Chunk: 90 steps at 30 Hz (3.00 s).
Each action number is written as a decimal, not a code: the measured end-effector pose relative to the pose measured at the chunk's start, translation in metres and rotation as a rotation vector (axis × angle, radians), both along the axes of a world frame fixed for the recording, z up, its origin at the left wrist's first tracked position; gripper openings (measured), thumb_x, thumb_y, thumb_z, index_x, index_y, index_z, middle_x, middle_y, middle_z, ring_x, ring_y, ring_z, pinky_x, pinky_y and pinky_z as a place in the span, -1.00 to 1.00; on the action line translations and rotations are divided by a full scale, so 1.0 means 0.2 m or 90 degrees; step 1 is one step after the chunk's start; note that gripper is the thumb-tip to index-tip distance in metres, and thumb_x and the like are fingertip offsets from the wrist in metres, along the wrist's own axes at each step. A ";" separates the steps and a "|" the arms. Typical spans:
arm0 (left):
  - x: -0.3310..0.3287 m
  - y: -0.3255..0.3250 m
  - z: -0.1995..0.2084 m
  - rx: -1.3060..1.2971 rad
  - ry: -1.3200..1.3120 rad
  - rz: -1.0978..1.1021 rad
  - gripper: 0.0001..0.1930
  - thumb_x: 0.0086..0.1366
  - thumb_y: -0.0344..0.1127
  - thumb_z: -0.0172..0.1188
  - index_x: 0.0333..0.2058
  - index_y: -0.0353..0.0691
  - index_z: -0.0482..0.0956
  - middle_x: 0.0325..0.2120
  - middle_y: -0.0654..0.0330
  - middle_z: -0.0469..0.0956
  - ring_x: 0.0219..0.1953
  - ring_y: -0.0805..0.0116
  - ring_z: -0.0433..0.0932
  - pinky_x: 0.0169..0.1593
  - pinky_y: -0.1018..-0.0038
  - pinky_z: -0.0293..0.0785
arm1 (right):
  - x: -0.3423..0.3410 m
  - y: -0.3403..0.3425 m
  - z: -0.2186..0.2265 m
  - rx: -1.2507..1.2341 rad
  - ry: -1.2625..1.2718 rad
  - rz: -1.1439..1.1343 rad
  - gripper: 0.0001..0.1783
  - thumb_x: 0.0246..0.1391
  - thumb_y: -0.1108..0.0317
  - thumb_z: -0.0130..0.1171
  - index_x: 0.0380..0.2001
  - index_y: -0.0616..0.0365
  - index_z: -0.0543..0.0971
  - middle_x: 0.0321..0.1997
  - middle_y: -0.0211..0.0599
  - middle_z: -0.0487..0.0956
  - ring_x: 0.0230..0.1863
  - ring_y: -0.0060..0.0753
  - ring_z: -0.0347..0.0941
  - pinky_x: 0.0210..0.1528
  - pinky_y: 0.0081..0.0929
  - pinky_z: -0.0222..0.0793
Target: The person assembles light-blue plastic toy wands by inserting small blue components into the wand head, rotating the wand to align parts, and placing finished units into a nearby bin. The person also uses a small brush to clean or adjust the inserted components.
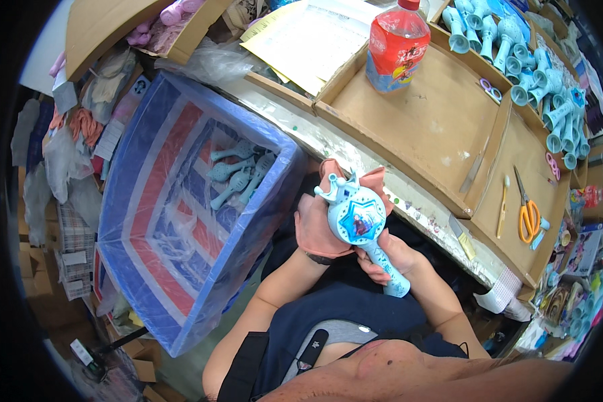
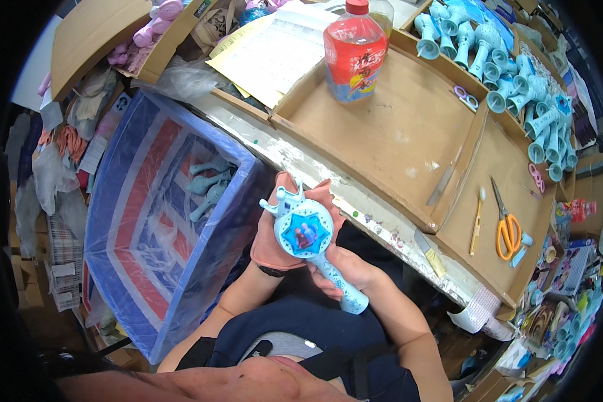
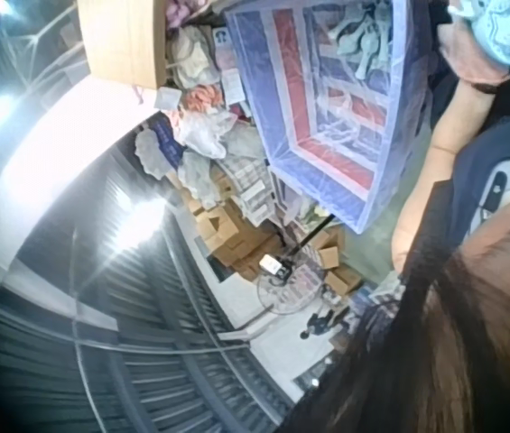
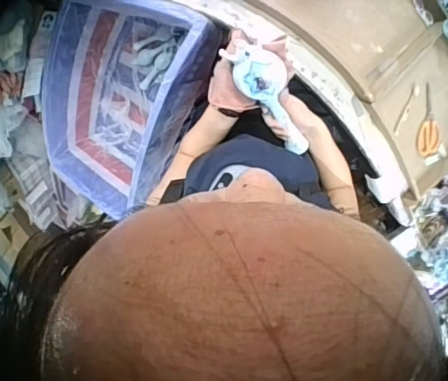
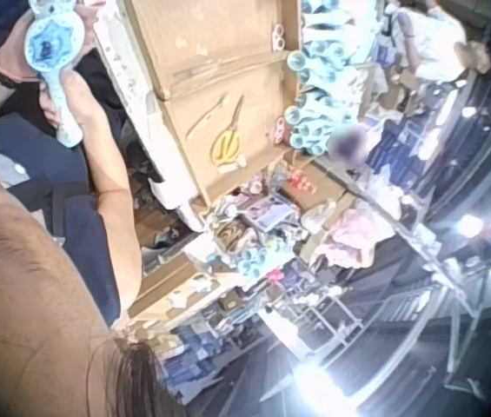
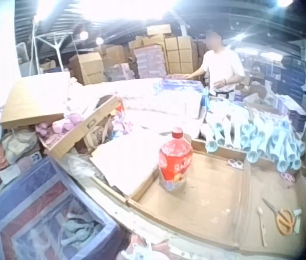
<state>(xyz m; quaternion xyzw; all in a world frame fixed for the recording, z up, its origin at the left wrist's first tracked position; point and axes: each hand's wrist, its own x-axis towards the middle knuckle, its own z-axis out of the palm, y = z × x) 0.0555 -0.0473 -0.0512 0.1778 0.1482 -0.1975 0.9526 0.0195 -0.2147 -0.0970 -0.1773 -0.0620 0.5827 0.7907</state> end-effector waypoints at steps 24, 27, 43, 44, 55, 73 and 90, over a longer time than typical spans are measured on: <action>-0.02 0.06 0.04 0.009 0.061 0.089 -0.50 0.34 0.23 0.05 -0.23 -0.14 0.58 -0.33 0.17 0.64 -0.37 0.26 0.63 -0.23 0.36 0.61 | -0.02 0.02 -0.07 -0.139 -0.096 0.003 -0.15 0.17 -0.50 -0.35 -0.18 0.18 0.39 -0.59 -0.23 0.42 -0.67 -0.44 0.37 -0.61 -0.52 0.37; -0.02 0.07 0.05 0.123 0.062 0.106 -0.46 0.37 0.24 -0.01 -0.27 -0.19 0.60 -0.38 0.14 0.64 -0.44 0.26 0.62 -0.33 0.37 0.61 | -0.03 0.04 -0.08 -0.180 -0.168 -0.062 -0.27 0.23 -0.37 -0.18 -0.12 0.18 0.40 -0.54 -0.24 0.47 -0.63 -0.45 0.44 -0.54 -0.53 0.45; 0.01 0.05 0.12 0.206 0.007 0.096 -0.17 0.36 0.43 -0.28 -0.25 -0.36 0.59 -0.41 0.13 0.60 -0.41 0.30 0.60 -0.29 0.43 0.58 | -0.05 0.09 0.07 -0.411 -0.300 -0.156 -0.70 0.20 0.29 0.19 -0.10 0.21 0.40 -0.50 -0.38 0.51 -0.58 -0.57 0.45 -0.51 -0.58 0.39; 0.01 0.04 0.13 0.198 -0.011 0.146 -0.16 0.36 0.44 -0.30 -0.23 -0.36 0.58 -0.41 0.13 0.60 -0.41 0.32 0.59 -0.28 0.44 0.57 | -0.04 0.08 0.07 -0.375 -0.263 -0.147 -0.73 0.22 0.28 0.16 -0.12 0.20 0.40 -0.52 -0.37 0.49 -0.60 -0.56 0.43 -0.53 -0.57 0.38; 0.05 0.16 0.08 0.518 -0.435 -0.063 -0.55 0.51 -0.05 -0.27 -0.23 -0.32 0.48 -0.30 0.09 0.55 -0.14 0.27 0.52 0.04 0.37 0.44 | -0.05 -0.06 -0.04 0.099 0.177 0.118 -0.34 0.10 -0.29 0.16 -0.28 0.19 0.37 -0.68 -0.35 0.38 -0.81 -0.58 0.27 -0.80 -0.67 0.22; 0.04 0.10 -0.09 0.187 -0.217 0.142 -0.48 0.50 0.08 -0.20 -0.34 -0.29 0.46 -0.49 0.19 0.48 -0.34 0.33 0.50 -0.03 0.31 0.50 | -0.14 -0.04 -0.21 0.221 0.253 0.127 -0.23 0.03 -0.47 -0.03 -0.30 0.16 0.34 -0.70 -0.39 0.36 -0.85 -0.56 0.26 -0.84 -0.64 0.21; -0.01 0.12 -0.06 0.397 -0.137 0.162 -0.57 0.52 -0.01 -0.23 -0.03 -0.23 0.47 -0.17 0.25 0.53 -0.17 0.46 0.48 0.06 0.47 0.36 | -0.05 -0.14 -0.04 -0.145 -0.142 -0.027 -0.38 0.14 -0.24 0.17 -0.24 0.19 0.42 -0.62 -0.32 0.44 -0.71 -0.56 0.37 -0.68 -0.60 0.34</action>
